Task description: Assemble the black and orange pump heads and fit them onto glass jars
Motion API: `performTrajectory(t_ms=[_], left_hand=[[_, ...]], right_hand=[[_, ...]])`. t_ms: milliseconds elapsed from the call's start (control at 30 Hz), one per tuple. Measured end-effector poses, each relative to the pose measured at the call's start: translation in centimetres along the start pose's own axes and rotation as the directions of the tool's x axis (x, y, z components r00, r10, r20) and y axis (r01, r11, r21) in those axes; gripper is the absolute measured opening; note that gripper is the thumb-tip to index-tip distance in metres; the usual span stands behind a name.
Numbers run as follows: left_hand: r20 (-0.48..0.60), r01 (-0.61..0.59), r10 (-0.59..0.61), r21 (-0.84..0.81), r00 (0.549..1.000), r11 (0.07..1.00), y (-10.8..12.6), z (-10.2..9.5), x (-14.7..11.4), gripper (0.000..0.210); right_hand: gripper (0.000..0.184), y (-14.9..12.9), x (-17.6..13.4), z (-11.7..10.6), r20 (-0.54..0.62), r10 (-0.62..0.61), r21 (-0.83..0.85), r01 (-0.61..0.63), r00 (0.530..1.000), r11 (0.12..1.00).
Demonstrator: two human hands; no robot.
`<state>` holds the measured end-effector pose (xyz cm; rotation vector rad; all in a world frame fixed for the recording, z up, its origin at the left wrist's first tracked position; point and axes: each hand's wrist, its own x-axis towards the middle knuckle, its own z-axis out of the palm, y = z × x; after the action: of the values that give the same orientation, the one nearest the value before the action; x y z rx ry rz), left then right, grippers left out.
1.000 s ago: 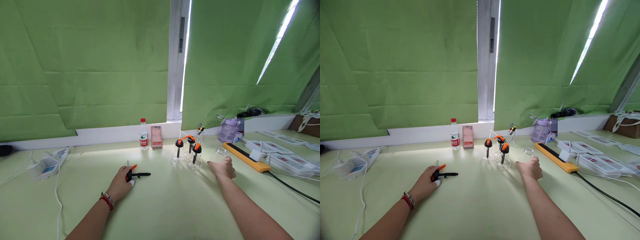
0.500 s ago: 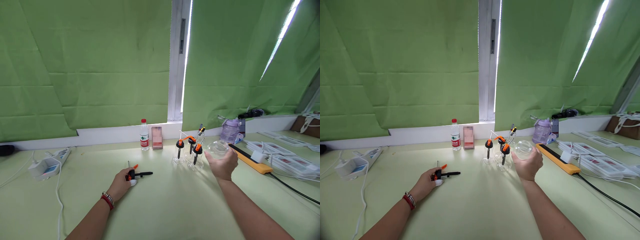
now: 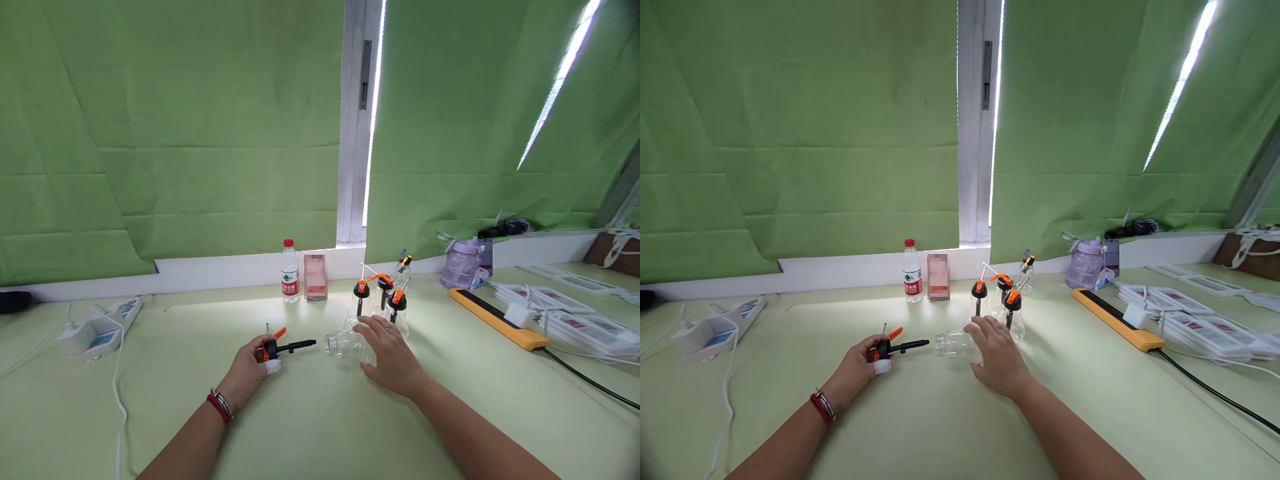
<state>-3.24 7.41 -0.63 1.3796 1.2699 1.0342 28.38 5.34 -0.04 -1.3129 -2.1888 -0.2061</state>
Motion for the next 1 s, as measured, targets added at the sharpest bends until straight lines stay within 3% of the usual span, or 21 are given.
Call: performTrajectory(t_ms=[367,800,1000], left_hand=[[0.049,-0.003,0.008,-0.111,0.999,0.994,0.6,0.9,-0.5,0.057],[0.222,0.007,0.023,-0.132,0.975,0.991,1.0,3.5,-1.9,0.054],[0.214,-0.046,0.068,-0.107,0.974,0.993,0.5,3.8,-1.9,0.052]], right_hand=[[0.066,-0.9,-0.3,0.7,0.143,0.056,0.129,-0.075,0.988,0.989],[0.067,-4.3,-0.4,0.9,0.175,-0.026,0.308,-0.029,0.984,0.951],[0.069,-4.3,-0.3,1.2,0.178,-0.043,0.317,-0.016,0.983,0.948]])
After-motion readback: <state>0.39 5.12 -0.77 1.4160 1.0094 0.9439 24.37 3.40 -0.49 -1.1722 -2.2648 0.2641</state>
